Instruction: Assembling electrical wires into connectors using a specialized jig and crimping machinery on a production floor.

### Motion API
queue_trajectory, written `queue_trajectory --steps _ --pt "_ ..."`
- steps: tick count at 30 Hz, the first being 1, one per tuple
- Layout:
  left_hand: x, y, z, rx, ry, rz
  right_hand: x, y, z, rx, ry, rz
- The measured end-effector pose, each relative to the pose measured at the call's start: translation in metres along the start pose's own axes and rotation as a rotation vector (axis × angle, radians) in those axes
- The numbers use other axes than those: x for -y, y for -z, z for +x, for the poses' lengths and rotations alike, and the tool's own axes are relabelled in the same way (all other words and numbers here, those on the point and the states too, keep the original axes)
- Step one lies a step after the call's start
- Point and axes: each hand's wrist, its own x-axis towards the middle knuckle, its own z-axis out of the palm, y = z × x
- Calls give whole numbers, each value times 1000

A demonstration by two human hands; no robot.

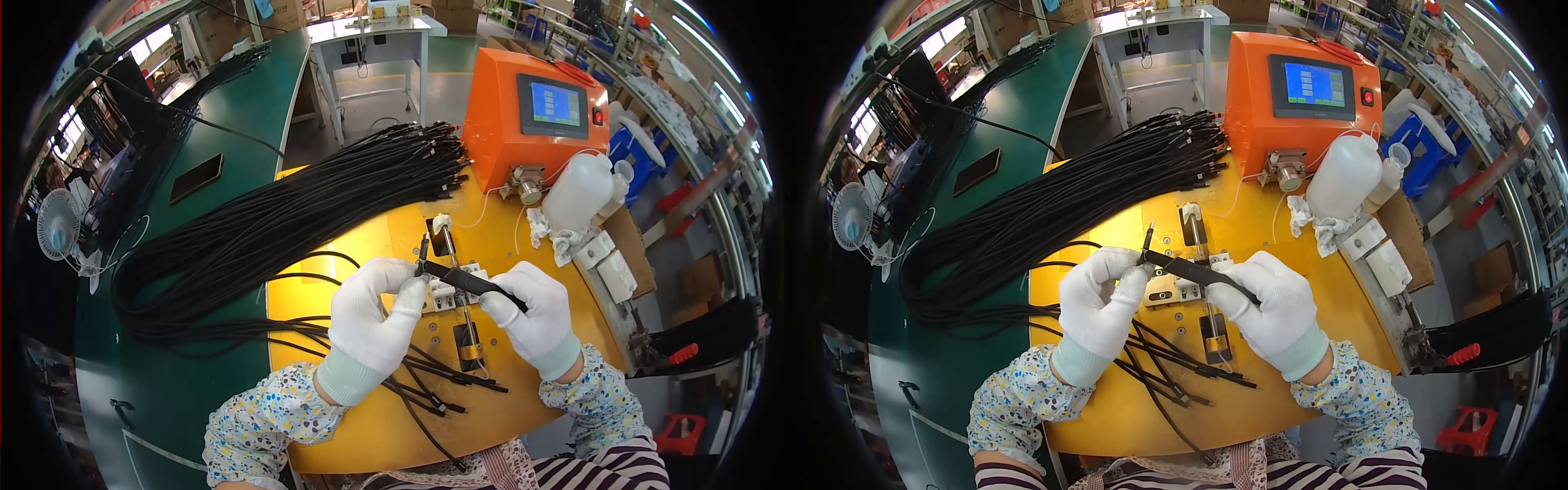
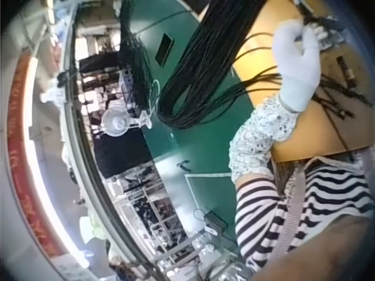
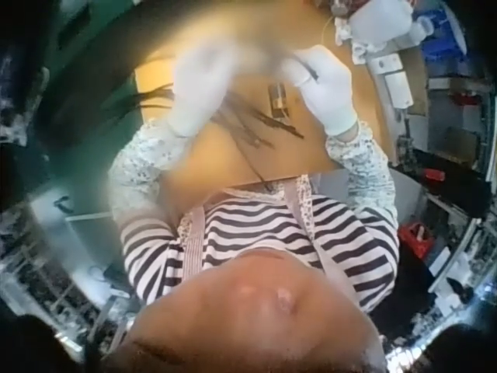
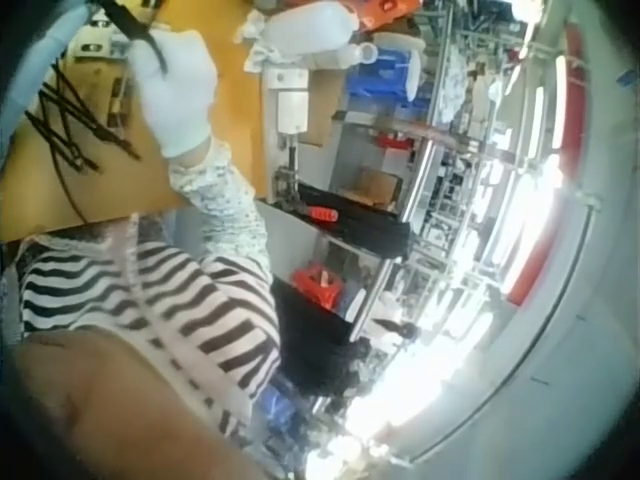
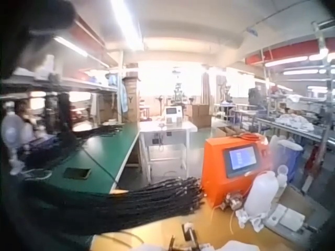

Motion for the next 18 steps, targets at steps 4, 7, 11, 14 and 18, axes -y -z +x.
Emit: queue_trajectory --steps 4,7,11,14,18 --pt "1 -1 -1 -11 -20 19 1 -1 0 51 -11 -15" --pt "0 0 -1 -23 -46 49 -2 -2 -1 21 -4 -9" --pt "-3 -1 -1 -24 78 -64 -4 -2 -2 12 -4 -4" --pt "-1 -2 -3 -59 112 -126 -3 -2 -1 26 -13 5" --pt "-6 -1 -2 -139 20 -174 -9 0 1 37 -40 23"
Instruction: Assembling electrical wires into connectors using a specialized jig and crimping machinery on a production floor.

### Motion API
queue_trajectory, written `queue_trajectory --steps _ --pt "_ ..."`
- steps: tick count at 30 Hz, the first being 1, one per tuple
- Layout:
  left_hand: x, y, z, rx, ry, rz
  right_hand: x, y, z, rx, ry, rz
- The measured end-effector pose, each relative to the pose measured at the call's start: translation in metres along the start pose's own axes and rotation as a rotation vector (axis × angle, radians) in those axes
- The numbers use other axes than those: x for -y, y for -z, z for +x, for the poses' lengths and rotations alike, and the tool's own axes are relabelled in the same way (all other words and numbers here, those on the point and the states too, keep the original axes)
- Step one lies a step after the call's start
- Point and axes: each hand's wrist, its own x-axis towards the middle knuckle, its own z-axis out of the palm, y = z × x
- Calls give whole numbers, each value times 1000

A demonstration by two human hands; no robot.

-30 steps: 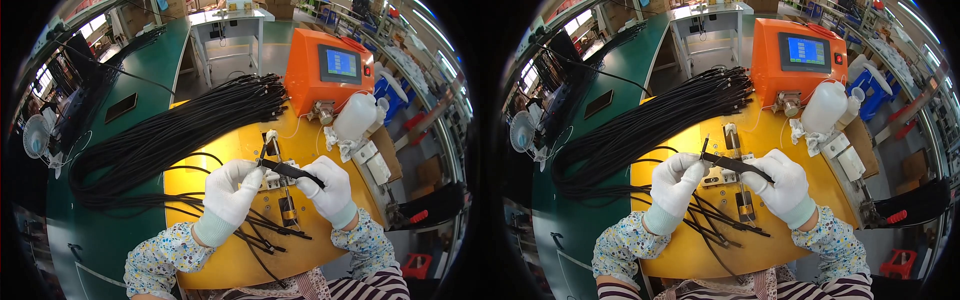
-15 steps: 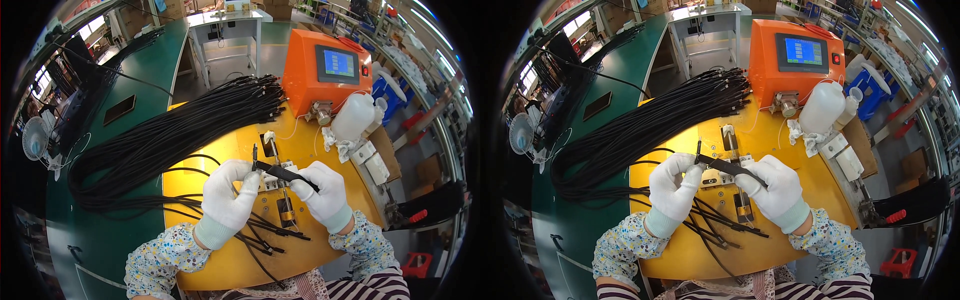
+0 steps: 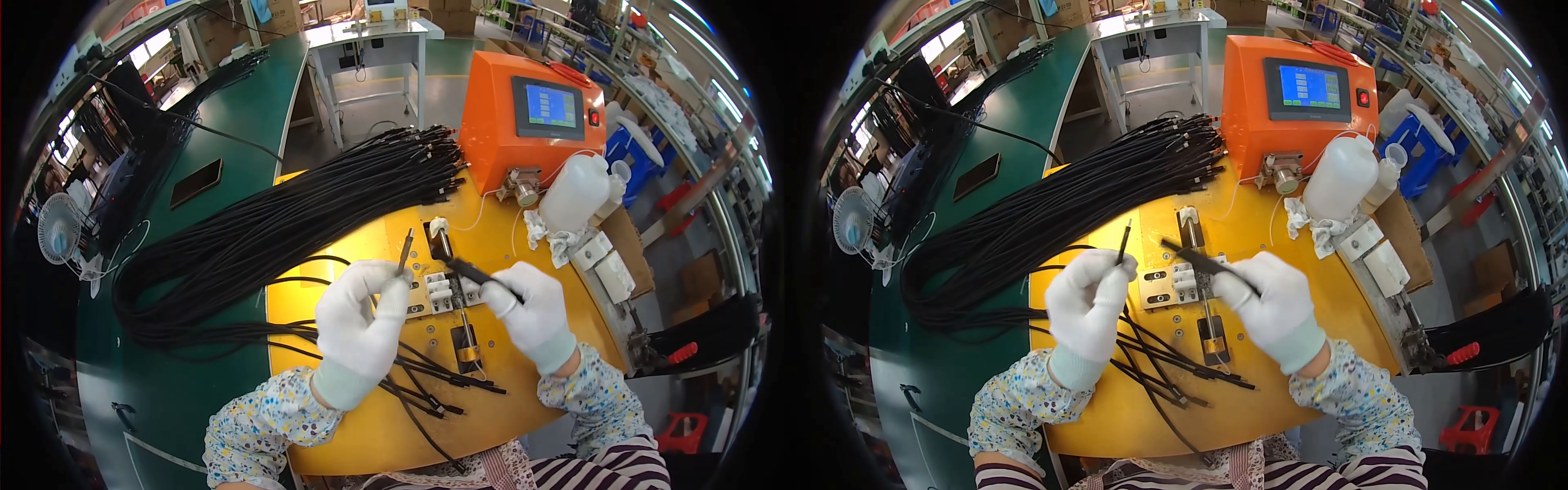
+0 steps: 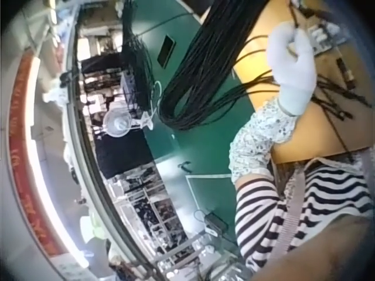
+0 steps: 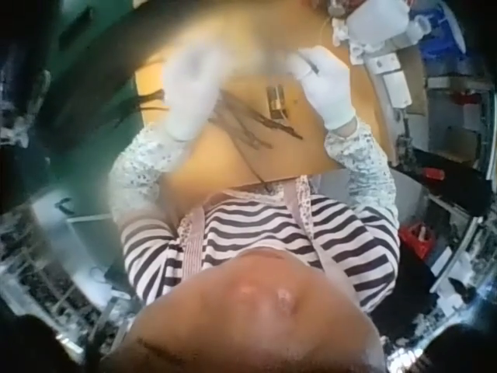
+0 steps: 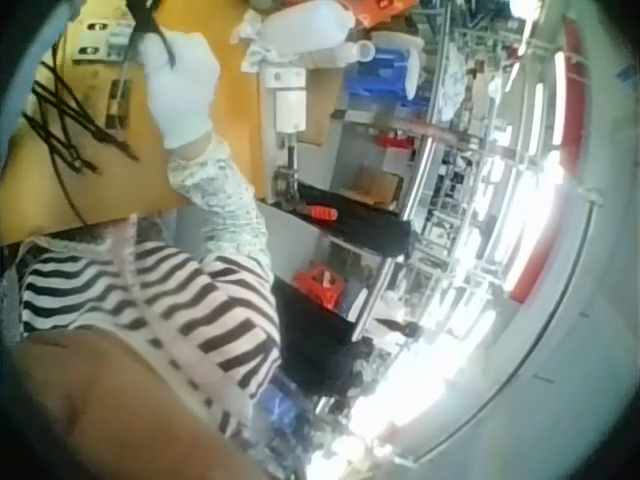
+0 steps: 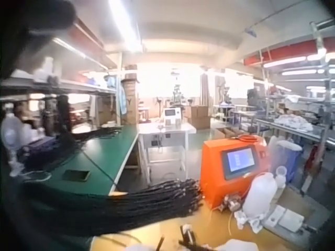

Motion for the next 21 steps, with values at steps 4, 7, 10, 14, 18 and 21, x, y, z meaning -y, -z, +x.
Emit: queue_trajectory --steps 4,7,10,14,18,21 --pt "-16 0 2 -9 260 -56 0 5 0 -39 8 13" --pt "-9 4 5 11 264 -91 3 3 -2 -68 69 31" --pt "-6 6 5 24 275 -115 -2 1 -1 -77 27 208" --pt "-6 3 5 32 295 -116 0 -3 -2 -101 157 20" --pt "-10 3 4 31 293 -74 0 3 0 -29 393 -258" --pt "-10 3 4 44 280 -45 1 3 -1 -52 443 -327"
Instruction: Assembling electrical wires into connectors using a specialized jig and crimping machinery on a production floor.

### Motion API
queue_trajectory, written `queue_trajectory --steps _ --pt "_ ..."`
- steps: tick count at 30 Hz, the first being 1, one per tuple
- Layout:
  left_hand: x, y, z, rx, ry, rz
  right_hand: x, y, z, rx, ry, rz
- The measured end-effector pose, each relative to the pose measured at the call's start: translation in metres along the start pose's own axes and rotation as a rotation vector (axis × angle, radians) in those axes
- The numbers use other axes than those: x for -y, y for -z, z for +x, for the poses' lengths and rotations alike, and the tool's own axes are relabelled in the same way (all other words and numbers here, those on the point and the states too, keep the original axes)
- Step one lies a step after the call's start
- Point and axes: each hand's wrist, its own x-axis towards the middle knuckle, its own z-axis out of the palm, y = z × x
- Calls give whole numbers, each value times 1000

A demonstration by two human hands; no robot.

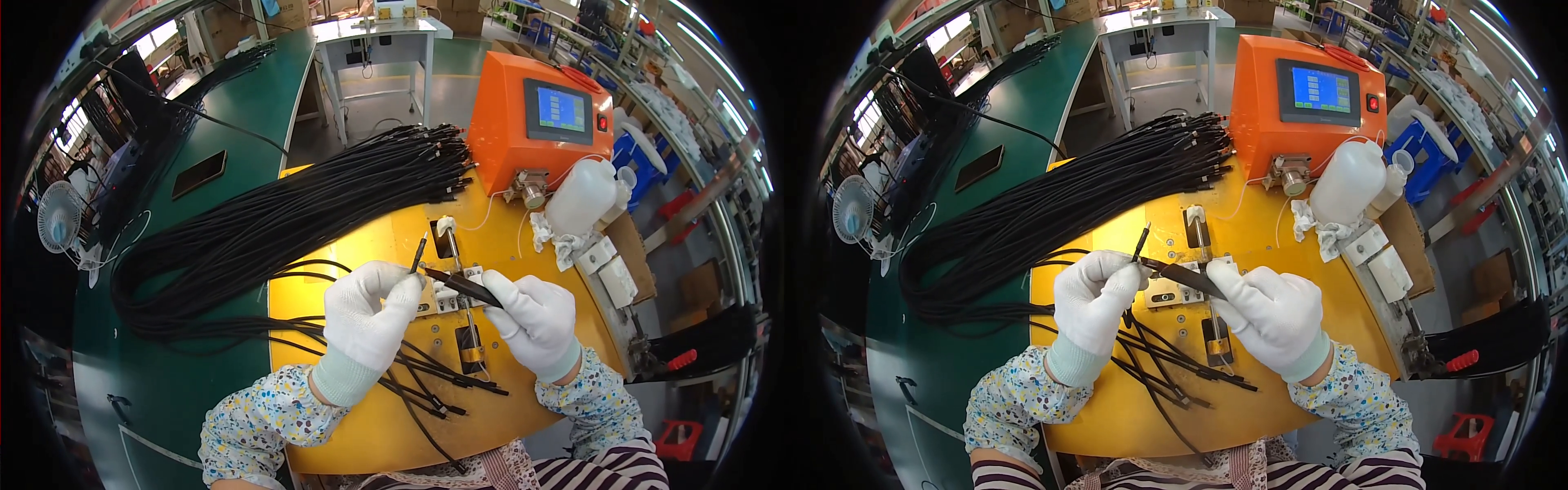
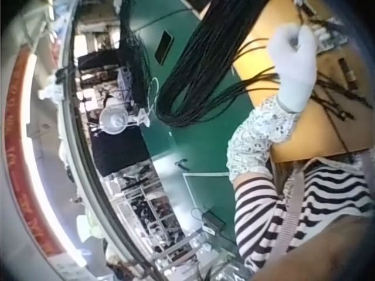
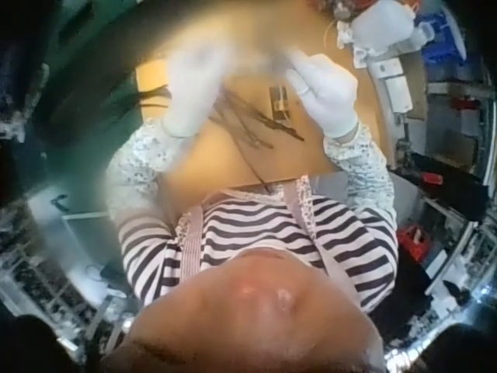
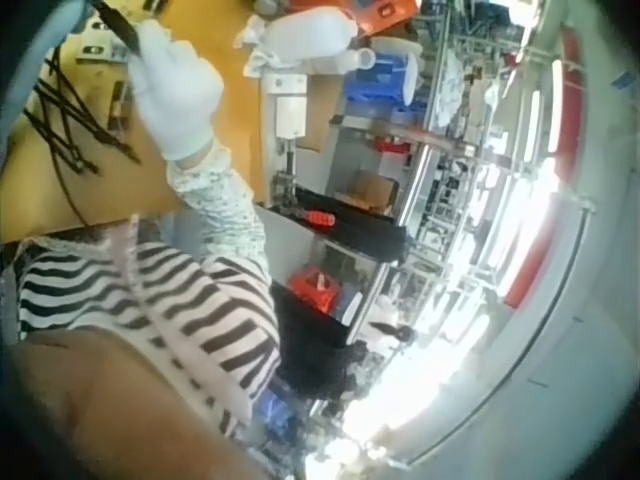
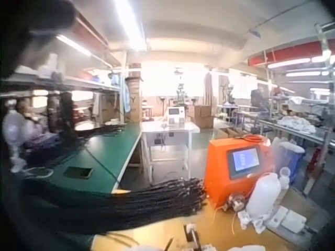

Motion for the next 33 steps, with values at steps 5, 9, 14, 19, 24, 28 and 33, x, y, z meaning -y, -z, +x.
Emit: queue_trajectory --steps 5,9,14,19,24,28,33 --pt "7 -2 -1 17 -120 -8 1 1 0 -17 45 -132" --pt "7 -2 -1 25 -104 12 3 1 0 -39 59 -210" --pt "13 -2 -3 -1 -255 176 13 -2 -1 -55 65 -319" --pt "13 -2 2 -30 -242 183 12 -5 -1 -28 27 -283" --pt "22 -3 3 -2 -417 332 11 -7 2 -30 22 -249" --pt "24 0 5 1 -366 297 8 0 -1 31 9 -274" --pt "14 2 12 -61 -146 111 -2 -2 0 -113 -143 55"
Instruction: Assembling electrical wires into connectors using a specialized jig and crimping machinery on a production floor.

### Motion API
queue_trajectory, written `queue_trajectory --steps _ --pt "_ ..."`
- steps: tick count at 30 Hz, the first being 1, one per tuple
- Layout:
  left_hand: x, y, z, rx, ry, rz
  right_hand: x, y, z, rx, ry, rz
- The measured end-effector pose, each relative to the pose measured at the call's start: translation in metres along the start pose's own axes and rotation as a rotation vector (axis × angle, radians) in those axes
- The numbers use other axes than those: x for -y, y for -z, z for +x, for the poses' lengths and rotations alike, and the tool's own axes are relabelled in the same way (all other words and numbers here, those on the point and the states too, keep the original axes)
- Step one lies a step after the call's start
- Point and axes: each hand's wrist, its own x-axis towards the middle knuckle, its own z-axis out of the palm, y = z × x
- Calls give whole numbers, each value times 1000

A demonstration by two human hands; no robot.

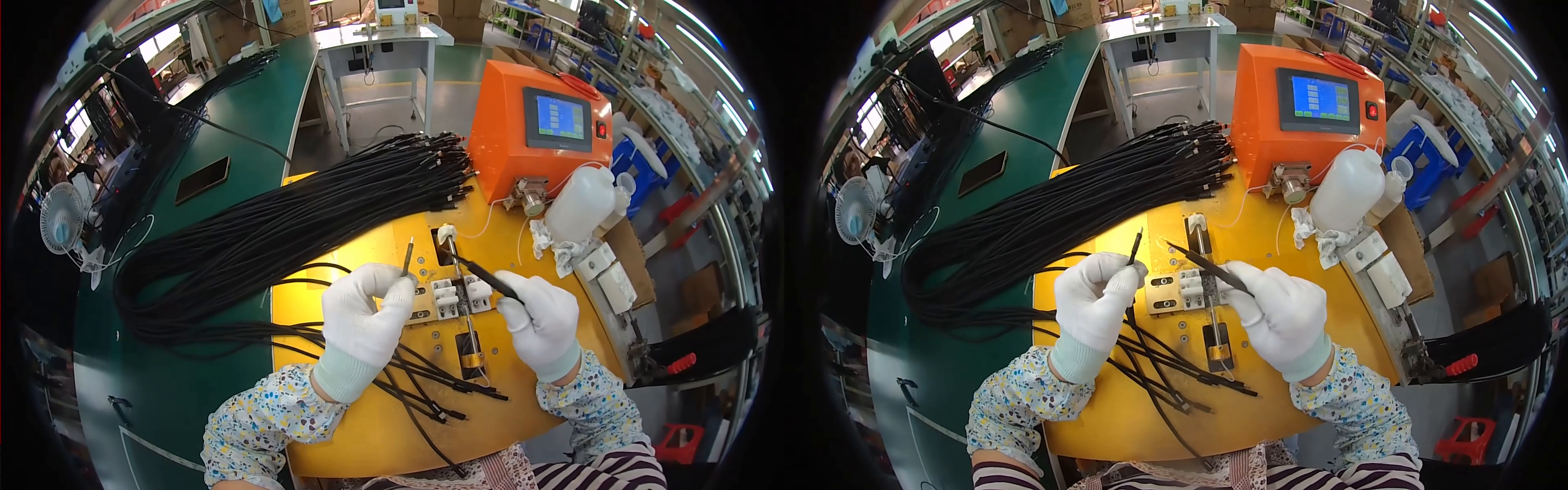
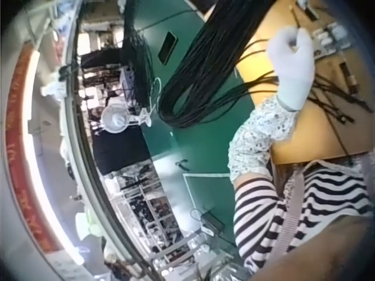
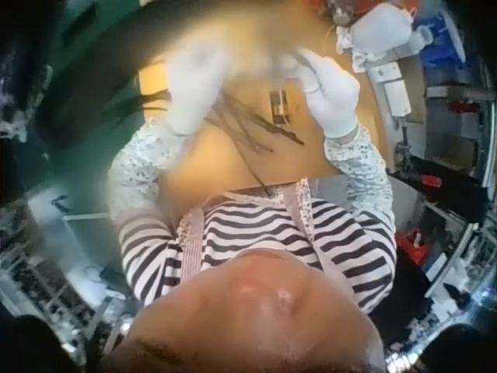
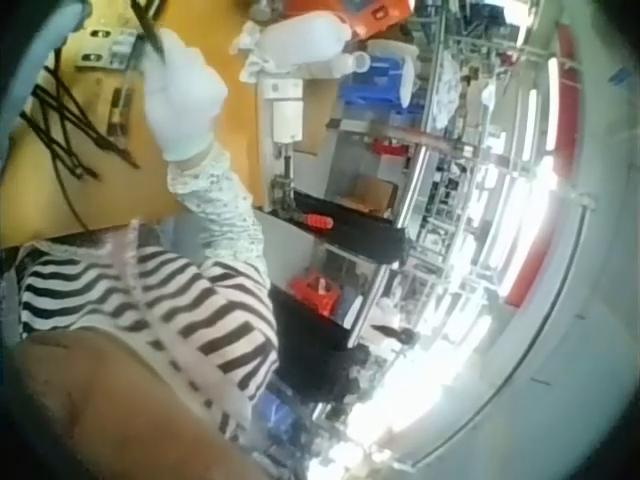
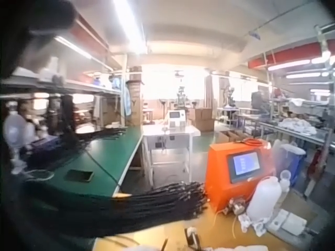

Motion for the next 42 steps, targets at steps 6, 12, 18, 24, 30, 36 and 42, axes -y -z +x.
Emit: queue_trajectory --steps 6,12,18,24,30,36,42 --pt "-12 3 -4 29 192 -50 0 3 0 64 -26 50" --pt "-11 1 -5 45 192 -92 1 3 -2 162 3 -1" --pt "-12 2 -7 61 219 -184 4 -1 -2 135 13 47" --pt "-14 1 -6 107 243 -258 2 -2 -4 114 12 84" --pt "-11 7 -3 160 252 -265 4 -3 -2 136 -11 92" --pt "-13 5 -1 158 234 -254 5 1 0 109 -47 136" --pt "-16 2 -3 142 201 -289 -42 17 49 -176 143 -92"
